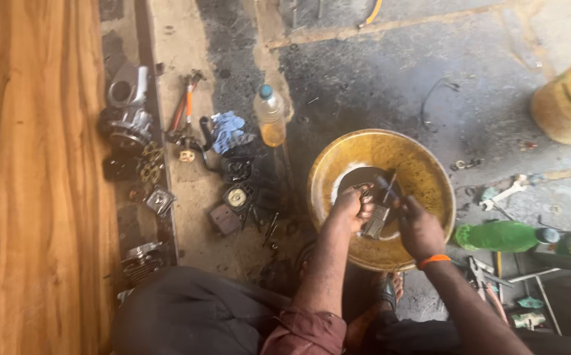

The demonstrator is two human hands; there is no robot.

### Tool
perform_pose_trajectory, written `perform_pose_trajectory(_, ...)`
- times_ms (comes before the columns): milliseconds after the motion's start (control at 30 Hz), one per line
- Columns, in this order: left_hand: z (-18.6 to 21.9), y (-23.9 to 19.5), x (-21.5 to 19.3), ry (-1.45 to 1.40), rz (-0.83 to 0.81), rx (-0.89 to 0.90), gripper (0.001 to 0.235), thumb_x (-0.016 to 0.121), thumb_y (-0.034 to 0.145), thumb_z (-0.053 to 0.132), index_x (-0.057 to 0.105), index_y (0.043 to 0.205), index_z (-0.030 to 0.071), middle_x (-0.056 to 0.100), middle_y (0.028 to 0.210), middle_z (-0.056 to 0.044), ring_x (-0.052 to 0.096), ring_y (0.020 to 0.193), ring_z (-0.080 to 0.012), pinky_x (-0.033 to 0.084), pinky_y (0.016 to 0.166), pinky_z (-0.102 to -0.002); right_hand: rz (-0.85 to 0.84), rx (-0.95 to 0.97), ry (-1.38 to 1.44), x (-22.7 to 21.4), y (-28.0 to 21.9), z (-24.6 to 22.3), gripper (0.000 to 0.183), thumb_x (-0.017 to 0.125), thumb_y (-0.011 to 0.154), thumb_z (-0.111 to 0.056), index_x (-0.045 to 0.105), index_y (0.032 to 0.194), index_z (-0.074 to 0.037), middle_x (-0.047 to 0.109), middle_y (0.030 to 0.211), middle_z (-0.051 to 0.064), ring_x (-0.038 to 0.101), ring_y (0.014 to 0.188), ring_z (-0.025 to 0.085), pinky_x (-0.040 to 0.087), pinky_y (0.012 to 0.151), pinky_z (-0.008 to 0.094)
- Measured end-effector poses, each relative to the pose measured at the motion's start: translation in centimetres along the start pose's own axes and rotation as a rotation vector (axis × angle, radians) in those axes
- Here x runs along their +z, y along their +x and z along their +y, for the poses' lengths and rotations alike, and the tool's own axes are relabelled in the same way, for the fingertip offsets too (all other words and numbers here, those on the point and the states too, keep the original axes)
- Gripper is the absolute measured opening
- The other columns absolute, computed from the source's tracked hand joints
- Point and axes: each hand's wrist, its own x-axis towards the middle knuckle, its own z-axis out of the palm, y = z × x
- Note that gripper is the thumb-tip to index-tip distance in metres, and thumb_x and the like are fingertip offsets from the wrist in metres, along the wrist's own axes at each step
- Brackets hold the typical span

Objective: The person cleans mechanical engine components in a bowl of fluid and uses a thin wire to clear internal passages.

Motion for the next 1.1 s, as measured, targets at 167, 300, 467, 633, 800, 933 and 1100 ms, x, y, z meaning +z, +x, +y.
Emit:
perform_pose_trajectory(167, -1.0, 1.9, -1.4, -0.053, -0.018, -0.072, 0.025, 0.051, 0.108, 0.031, 0.061, 0.096, 0.011, 0.053, 0.068, -0.001, 0.047, 0.051, -0.0101, 0.035, 0.04, -0.024, -0.065, 0.076, -0.167, -0.4, -0.5, -1.3, 0.026, 0.052, 0.103, -0.038, 0.065, 0.118, -0.022, 0.074, 0.088, 0.019, 0.072, 0.078, 0.041, 0.057, 0.07, 0.054)
perform_pose_trajectory(300, -1.9, 1.0, -1.6, 0.029, 0.058, -0.023, 0.027, 0.059, 0.106, 0.031, 0.071, 0.096, 0.01, 0.054, 0.069, 0.003, 0.048, 0.056, -0.0079, 0.039, 0.044, -0.021, -0.059, 0.099, -0.129, -0.3, 0.0, -1.3, 0.03, 0.052, 0.105, -0.043, 0.065, 0.119, -0.021, 0.076, 0.094, 0.018, 0.071, 0.088, 0.043, 0.055, 0.074, 0.055)
perform_pose_trajectory(467, -0.4, 0.1, -2.1, -0.066, 0.13, 0.019, 0.015, 0.063, 0.103, 0.019, 0.072, 0.103, 0.008, 0.071, 0.085, -0.007, 0.059, 0.063, -0.0101, 0.051, 0.054, -0.022, -0.212, 0.231, -0.233, 3.8, 3.2, 1.9, 0.033, 0.047, 0.105, -0.04, 0.063, 0.127, -0.021, 0.075, 0.106, 0.02, 0.072, 0.099, 0.042, 0.056, 0.086, 0.053)
perform_pose_trajectory(633, -0.3, 0.7, -3.2, -0.082, 0.112, 0.048, 0.015, 0.062, 0.102, 0.018, 0.067, 0.102, 0.003, 0.073, 0.083, -0.013, 0.055, 0.054, -0.0109, 0.046, 0.046, -0.023, -0.38, 0.123, -0.384, 9.0, 3.1, 3.0, 0.036, 0.046, 0.105, -0.04, 0.065, 0.124, -0.017, 0.074, 0.111, 0.019, 0.072, 0.104, 0.039, 0.056, 0.089, 0.052)
perform_pose_trajectory(800, -0.6, 1.1, -4.2, 0.048, 0.257, 0.119, 0.015, 0.062, 0.101, 0.016, 0.065, 0.099, 0.001, 0.071, 0.075, -0.012, 0.053, 0.05, -0.0116, 0.039, 0.04, -0.025, -0.158, 0.146, 0.036, 3.0, 2.0, -1.0, 0.037, 0.051, 0.106, -0.044, 0.068, 0.115, -0.014, 0.075, 0.102, 0.021, 0.074, 0.095, 0.039, 0.057, 0.084, 0.051)
perform_pose_trajectory(933, -0.7, 3.3, -4.1, 0.021, 0.179, 0.004, 0.023, 0.058, 0.102, 0.025, 0.059, 0.089, 0.006, 0.06, 0.063, -0.004, 0.045, 0.045, -0.0093, 0.035, 0.037, -0.024, -0.103, -0.018, -0.06, 1.3, -1.2, -3.3, 0.03, 0.051, 0.099, -0.038, 0.067, 0.117, -0.02, 0.077, 0.095, 0.016, 0.075, 0.085, 0.038, 0.058, 0.075, 0.052)
perform_pose_trajectory(1100, -0.1, 2.0, -2.7, -0.023, 0.076, -0.068, 0.014, 0.051, 0.104, 0.017, 0.055, 0.091, 0.011, 0.053, 0.063, -0.001, 0.044, 0.046, -0.009, 0.033, 0.04, -0.025, -0.078, 0.061, -0.032, 0.0, 0.2, -2.5, 0.027, 0.051, 0.105, -0.037, 0.064, 0.115, -0.016, 0.077, 0.089, 0.017, 0.074, 0.083, 0.041, 0.056, 0.073, 0.053)
